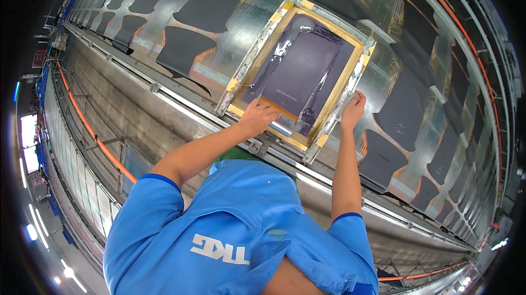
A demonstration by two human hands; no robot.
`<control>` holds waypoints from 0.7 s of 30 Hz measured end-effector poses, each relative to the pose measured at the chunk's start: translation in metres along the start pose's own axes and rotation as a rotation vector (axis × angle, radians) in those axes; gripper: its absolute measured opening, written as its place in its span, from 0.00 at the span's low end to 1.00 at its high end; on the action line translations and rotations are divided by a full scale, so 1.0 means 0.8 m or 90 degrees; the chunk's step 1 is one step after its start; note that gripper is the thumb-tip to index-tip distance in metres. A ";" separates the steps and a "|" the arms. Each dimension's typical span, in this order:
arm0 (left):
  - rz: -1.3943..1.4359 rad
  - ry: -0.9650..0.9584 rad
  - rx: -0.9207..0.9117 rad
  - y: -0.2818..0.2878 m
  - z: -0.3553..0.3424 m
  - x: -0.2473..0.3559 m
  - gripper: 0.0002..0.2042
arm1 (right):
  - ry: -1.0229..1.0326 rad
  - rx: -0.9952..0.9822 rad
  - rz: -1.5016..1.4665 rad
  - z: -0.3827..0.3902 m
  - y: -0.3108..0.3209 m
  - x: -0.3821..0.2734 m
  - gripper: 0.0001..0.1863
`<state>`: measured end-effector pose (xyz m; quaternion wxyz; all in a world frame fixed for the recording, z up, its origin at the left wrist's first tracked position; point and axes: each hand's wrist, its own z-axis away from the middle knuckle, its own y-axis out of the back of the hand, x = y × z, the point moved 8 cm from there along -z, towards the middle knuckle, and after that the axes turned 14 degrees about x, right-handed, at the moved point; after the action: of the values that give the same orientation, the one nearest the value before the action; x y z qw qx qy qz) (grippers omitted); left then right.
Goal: The person uses a squeegee to spread purple ink across a screen-printing frame placed over a dark mat. They repeatedly pull the squeegee across the screen to evenly distribute the ink, then lift the frame to reveal the printed mat underneath.
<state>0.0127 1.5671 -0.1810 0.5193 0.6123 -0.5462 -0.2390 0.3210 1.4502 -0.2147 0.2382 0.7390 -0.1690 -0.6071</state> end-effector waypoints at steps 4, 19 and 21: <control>0.039 -0.004 0.050 -0.005 -0.059 -0.026 0.12 | 0.053 0.057 0.008 -0.007 -0.002 0.002 0.13; -0.125 0.045 -0.065 -0.099 -0.406 -0.159 0.11 | -0.051 0.032 -0.022 -0.003 -0.009 -0.024 0.12; -0.111 0.017 -0.064 -0.096 -0.390 -0.145 0.10 | -0.045 0.054 -0.012 -0.004 -0.008 -0.010 0.12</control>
<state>0.2800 1.7798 -0.1739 0.5339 0.6334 -0.4715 -0.3025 0.3220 1.4603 -0.2115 0.1949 0.7280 -0.1957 -0.6275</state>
